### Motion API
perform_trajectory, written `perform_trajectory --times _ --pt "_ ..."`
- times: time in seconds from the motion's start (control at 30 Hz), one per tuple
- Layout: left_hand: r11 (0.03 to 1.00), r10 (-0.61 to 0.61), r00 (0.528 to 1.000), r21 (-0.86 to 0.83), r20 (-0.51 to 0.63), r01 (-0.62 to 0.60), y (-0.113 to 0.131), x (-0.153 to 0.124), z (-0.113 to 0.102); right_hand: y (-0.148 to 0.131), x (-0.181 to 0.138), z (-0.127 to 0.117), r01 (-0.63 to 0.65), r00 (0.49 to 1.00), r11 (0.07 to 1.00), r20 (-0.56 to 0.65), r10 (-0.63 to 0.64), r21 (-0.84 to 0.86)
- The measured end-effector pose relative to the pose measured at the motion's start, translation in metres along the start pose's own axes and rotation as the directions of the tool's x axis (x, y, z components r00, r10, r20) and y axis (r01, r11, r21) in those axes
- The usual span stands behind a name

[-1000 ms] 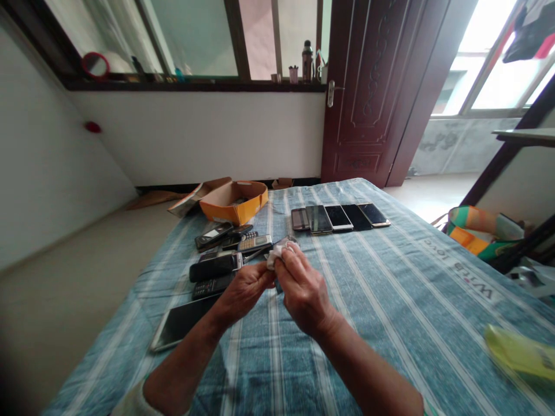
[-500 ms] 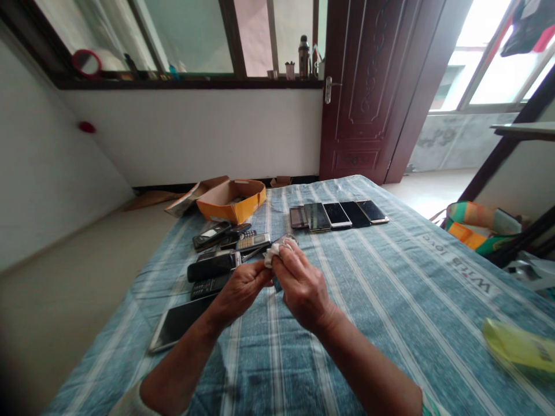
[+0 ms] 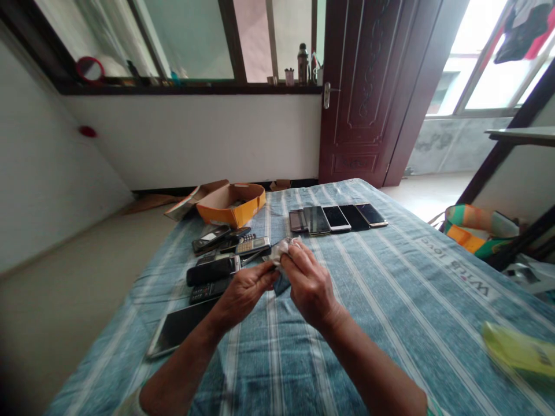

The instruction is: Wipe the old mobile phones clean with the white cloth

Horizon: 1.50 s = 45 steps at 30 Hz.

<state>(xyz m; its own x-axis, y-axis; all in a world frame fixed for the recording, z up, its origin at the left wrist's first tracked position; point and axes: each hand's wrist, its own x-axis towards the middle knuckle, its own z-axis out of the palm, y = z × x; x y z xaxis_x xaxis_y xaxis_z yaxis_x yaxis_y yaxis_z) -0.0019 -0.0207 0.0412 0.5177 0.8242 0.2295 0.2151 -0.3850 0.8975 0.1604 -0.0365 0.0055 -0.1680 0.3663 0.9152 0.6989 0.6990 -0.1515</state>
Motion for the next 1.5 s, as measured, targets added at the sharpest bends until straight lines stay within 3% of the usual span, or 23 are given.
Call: perform_trajectory --times 0.3,0.53,0.83,1.0,1.2,1.5 --pt "0.999 -0.011 1.0 -0.044 0.002 0.011 0.001 -0.001 0.0 -0.009 0.004 -0.002 0.043 0.999 0.999 0.024 -0.044 0.018" --pt "0.996 -0.019 1.0 -0.091 -0.022 0.017 -0.004 0.001 0.002 0.013 0.002 -0.003 -0.073 0.996 0.997 -0.048 0.071 -0.039" --pt "0.998 0.0 0.999 -0.058 -0.04 -0.002 -0.001 0.001 0.01 -0.007 0.004 -0.003 0.014 1.0 1.0 0.025 -0.015 0.018" --pt "0.999 -0.007 0.998 -0.043 -0.069 0.004 0.001 0.002 0.014 0.01 0.0 -0.003 -0.122 0.991 0.993 -0.05 0.122 0.005" --pt "0.997 -0.066 0.996 -0.052 -0.059 0.063 0.002 0.002 0.013 0.018 0.001 -0.003 -0.287 0.957 0.954 -0.024 0.29 0.082" --pt "0.997 -0.05 0.998 -0.058 -0.037 0.047 0.002 0.0 0.012 -0.006 0.0 -0.002 0.008 1.0 1.0 -0.002 -0.008 -0.025"
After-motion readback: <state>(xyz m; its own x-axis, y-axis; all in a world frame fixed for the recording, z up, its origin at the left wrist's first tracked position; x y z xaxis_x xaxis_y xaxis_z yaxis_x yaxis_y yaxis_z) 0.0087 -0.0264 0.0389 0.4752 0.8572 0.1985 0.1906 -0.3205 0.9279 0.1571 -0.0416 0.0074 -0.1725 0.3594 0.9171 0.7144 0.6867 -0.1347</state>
